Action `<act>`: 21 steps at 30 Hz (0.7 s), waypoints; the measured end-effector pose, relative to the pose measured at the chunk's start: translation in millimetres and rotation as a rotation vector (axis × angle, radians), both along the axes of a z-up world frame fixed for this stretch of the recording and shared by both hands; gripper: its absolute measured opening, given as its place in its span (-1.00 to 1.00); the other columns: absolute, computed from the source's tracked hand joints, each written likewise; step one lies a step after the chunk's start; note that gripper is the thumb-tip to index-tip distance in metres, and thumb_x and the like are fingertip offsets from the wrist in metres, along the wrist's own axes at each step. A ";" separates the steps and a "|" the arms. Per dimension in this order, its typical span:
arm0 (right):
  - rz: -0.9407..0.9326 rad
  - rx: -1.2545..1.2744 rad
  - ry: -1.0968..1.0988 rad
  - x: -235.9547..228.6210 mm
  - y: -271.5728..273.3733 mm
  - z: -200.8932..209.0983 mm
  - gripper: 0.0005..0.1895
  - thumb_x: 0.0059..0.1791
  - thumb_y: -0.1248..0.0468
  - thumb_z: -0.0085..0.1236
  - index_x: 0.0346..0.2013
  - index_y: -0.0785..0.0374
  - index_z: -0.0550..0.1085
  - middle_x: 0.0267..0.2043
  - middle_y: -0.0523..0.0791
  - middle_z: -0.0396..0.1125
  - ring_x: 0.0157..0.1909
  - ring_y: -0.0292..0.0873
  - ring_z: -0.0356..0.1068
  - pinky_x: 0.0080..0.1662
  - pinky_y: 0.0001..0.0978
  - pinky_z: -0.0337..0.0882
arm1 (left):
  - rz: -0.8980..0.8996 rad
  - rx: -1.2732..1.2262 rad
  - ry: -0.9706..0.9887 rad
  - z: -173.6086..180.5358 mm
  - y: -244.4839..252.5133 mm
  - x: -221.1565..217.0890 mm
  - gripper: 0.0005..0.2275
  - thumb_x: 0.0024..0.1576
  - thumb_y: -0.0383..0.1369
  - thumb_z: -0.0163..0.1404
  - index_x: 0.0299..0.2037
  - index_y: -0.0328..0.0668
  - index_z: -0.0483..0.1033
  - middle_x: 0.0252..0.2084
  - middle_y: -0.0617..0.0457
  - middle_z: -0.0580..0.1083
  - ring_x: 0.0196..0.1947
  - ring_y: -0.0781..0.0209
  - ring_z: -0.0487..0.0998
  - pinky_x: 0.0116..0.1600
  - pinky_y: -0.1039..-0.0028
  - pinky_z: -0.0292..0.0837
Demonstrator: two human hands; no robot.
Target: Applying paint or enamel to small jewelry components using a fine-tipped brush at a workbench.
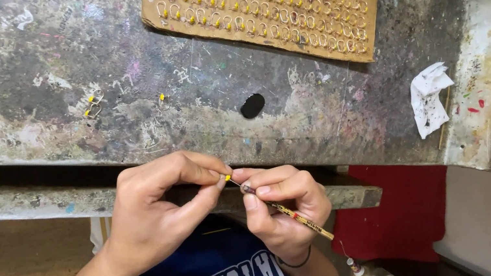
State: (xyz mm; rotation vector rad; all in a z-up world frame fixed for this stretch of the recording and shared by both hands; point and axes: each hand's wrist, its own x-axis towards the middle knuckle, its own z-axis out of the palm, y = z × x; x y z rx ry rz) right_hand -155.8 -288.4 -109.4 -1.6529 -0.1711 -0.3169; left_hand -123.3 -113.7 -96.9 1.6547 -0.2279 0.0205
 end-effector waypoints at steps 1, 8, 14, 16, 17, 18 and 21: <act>0.001 0.001 -0.001 0.3 0.2 0.0 -0.81 -0.06 0.46 0.22 -0.33 0.21 0.36 -0.34 0.06 0.44 -0.22 0.15 0.61 -0.09 -0.14 0.73 | 0.001 0.001 -0.001 0.2 0.1 0.2 -0.91 0.06 -0.55 0.14 -0.44 -0.19 0.51 -0.29 0.00 0.65 -0.33 0.31 0.71 -0.17 0.61 0.54; 0.007 -0.007 -0.003 0.9 0.5 2.3 -0.82 -0.06 0.46 0.23 -0.34 0.21 0.37 -0.33 0.06 0.45 -0.21 0.12 0.62 -0.09 -0.17 0.72 | -0.003 -0.004 0.000 -0.9 0.5 -0.2 -0.91 0.05 -0.57 0.12 -0.43 -0.18 0.52 -0.29 0.01 0.66 -0.31 0.30 0.72 -0.15 0.61 0.54; 0.002 -0.007 -0.012 0.6 0.4 1.0 -0.82 -0.07 0.47 0.23 -0.34 0.21 0.38 -0.34 0.05 0.44 -0.23 0.12 0.61 -0.11 -0.16 0.74 | -0.008 0.000 0.001 -1.2 1.0 -0.1 -0.91 0.05 -0.57 0.12 -0.42 -0.18 0.52 -0.28 0.02 0.66 -0.30 0.30 0.72 -0.15 0.61 0.55; -0.002 -0.012 -0.010 0.6 0.1 0.7 -0.82 -0.07 0.46 0.23 -0.34 0.21 0.38 -0.34 0.05 0.44 -0.23 0.12 0.62 -0.12 -0.19 0.73 | -0.010 -0.001 0.000 -0.9 1.3 0.1 -0.92 0.05 -0.57 0.12 -0.42 -0.19 0.52 -0.28 0.02 0.66 -0.30 0.30 0.72 -0.15 0.61 0.55; 0.004 -0.007 -0.008 0.5 -0.4 0.2 -0.82 -0.07 0.46 0.23 -0.34 0.21 0.38 -0.34 0.05 0.44 -0.23 0.12 0.62 -0.11 -0.17 0.73 | -0.012 -0.004 -0.001 -0.8 1.3 0.1 -0.92 0.05 -0.57 0.11 -0.42 -0.19 0.52 -0.28 0.02 0.65 -0.30 0.30 0.72 -0.14 0.61 0.54; 0.009 -0.003 -0.006 0.4 -0.9 -0.2 -0.82 -0.07 0.46 0.24 -0.34 0.21 0.38 -0.34 0.05 0.44 -0.22 0.13 0.62 -0.11 -0.16 0.74 | -0.015 -0.007 -0.002 -0.5 1.3 0.2 -0.92 0.06 -0.57 0.10 -0.41 -0.19 0.52 -0.28 0.02 0.65 -0.30 0.30 0.72 -0.14 0.61 0.54; -0.001 -0.007 -0.006 -0.3 -0.7 -1.1 -0.82 -0.07 0.45 0.24 -0.34 0.21 0.38 -0.34 0.05 0.45 -0.22 0.12 0.62 -0.12 -0.18 0.73 | -0.017 -0.011 -0.001 -0.8 1.3 0.4 -0.91 0.05 -0.58 0.11 -0.41 -0.19 0.51 -0.28 0.02 0.65 -0.32 0.31 0.71 -0.16 0.61 0.53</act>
